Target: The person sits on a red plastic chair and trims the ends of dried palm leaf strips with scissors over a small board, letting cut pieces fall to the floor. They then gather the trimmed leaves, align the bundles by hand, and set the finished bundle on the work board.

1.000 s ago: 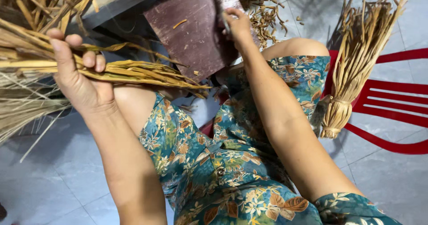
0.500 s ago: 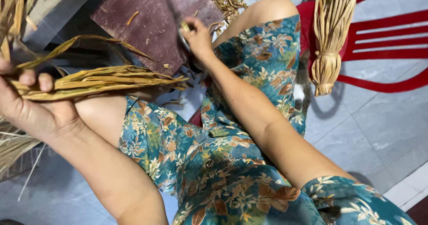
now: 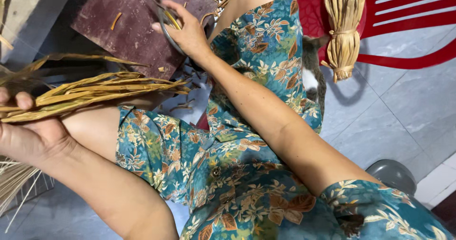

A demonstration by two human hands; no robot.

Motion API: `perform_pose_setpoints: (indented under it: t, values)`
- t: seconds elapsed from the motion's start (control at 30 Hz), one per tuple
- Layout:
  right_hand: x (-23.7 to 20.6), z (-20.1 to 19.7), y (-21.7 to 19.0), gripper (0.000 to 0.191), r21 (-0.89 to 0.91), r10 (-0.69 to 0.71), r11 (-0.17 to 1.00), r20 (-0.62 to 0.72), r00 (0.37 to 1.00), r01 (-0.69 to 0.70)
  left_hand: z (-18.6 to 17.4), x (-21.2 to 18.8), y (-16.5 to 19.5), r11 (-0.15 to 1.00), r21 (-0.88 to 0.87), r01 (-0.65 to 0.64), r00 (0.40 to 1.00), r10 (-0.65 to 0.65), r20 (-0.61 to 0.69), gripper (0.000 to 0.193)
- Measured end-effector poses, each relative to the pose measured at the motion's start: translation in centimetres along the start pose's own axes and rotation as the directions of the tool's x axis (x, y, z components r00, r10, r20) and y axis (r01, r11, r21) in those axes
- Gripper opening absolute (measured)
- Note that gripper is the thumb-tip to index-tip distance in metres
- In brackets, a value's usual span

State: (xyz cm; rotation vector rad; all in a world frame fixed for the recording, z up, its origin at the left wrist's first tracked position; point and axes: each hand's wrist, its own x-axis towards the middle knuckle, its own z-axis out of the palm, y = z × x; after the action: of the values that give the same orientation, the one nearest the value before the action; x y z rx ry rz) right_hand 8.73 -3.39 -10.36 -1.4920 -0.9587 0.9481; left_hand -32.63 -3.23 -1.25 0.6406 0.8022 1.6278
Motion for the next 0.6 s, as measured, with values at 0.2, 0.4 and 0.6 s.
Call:
perform_pose_setpoints:
  t: [0.2,0.4,0.6]
  values:
    - [0.2,0.1,0.2,0.059,-0.046,0.147,0.988,0.003,0.989,-0.147,1.0,-0.3,0.0,1.0,-0.011,0.015,1.0,-0.015,-0.016,0.018]
    - [0.2,0.3,2.5,0.062,-0.275,0.044,0.959,-0.099,0.994,-0.07,1.7,-0.8,-0.5,1.0,0.024,-0.02,0.999,0.021,-0.041,0.021]
    - [-0.2,0.1,1.6,0.072,-0.361,0.165,0.916,-0.063,0.984,-0.176,1.4,-0.8,-0.5,1.0,0.004,-0.012,0.998,0.012,-0.056,0.019]
